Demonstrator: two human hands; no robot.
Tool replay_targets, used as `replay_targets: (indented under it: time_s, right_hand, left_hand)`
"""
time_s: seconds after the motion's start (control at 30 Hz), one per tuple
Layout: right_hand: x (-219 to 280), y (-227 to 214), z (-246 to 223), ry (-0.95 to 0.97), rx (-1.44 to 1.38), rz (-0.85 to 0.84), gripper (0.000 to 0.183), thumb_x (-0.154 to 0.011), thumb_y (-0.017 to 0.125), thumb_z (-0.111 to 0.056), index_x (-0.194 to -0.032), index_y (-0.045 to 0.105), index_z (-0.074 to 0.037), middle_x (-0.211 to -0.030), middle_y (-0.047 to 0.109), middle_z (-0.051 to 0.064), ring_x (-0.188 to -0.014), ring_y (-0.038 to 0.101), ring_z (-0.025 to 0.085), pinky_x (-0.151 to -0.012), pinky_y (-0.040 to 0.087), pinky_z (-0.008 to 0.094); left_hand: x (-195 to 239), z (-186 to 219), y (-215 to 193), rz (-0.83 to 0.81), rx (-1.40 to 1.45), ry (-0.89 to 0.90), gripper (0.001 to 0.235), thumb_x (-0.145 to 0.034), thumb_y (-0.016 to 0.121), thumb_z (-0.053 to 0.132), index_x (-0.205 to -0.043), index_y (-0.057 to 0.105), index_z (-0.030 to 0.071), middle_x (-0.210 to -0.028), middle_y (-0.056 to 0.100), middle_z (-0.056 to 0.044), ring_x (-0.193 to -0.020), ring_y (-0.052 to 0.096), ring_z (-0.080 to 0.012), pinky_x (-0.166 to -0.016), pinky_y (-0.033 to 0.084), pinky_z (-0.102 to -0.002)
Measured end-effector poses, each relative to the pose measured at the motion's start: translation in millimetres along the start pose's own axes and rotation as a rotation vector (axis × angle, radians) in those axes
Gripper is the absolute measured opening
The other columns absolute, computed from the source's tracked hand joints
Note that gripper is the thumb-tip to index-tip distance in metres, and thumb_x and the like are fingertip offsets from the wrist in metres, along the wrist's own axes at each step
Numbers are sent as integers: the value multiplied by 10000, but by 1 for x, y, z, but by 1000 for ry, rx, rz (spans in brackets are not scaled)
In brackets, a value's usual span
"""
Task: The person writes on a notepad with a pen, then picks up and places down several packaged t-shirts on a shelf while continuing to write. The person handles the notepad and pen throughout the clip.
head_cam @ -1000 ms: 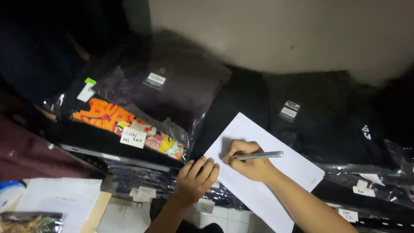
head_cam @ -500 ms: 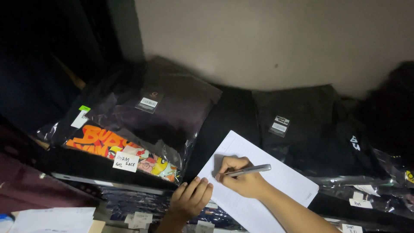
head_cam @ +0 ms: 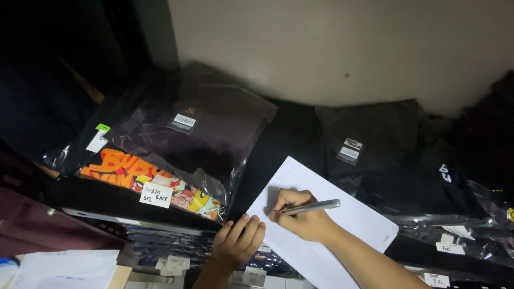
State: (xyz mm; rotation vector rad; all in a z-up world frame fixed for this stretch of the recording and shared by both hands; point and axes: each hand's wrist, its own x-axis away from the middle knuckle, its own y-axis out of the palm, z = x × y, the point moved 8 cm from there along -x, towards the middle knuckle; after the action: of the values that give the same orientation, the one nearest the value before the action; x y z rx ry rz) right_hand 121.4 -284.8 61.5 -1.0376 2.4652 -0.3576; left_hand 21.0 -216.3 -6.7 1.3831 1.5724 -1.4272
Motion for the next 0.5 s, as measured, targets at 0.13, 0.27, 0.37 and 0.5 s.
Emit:
replay_targets:
  time_s: [0.13,0.27,0.37,0.5]
  right_hand:
    - [1,0,1,8,13,-5,87,-726,632,-58,-662,576,-69,-580,586,32,-470,496,88,-431,389,213]
    - [0,0,-2,-35,16,-7,93,-736,625,-76,-659,573,-73,-579,574,31,-461,497,91,-421,383,208]
    - [0,0,-2,-29,18,-12,87,-728,621,-58,-658,570,-70,-592,590,34,-471,516,93,-439,407,213]
    - [1,1,-3,-40,18,-18,64,-728,612,-54,-676,576,-61,-626,613,41,-520,565,106,-488,453,209]
  left_hand:
    - [-4,-2,-3,-7,64,-44,91,-862,513,186,-928,575,178,-958,607,17,-900,569,-139,-743,385,-286]
    - [-4,-2,-5,37,86,-68,133,-811,632,203,-913,550,182,-943,621,3,-900,579,-160,-745,401,-302]
    - [-7,-4,-5,25,79,-72,73,-829,581,194,-900,561,194,-929,619,16,-910,562,-157,-761,383,-303]
    - [-8,-4,-5,28,66,-72,49,-821,592,183,-855,567,207,-900,627,31,-879,571,-142,-745,382,-289]
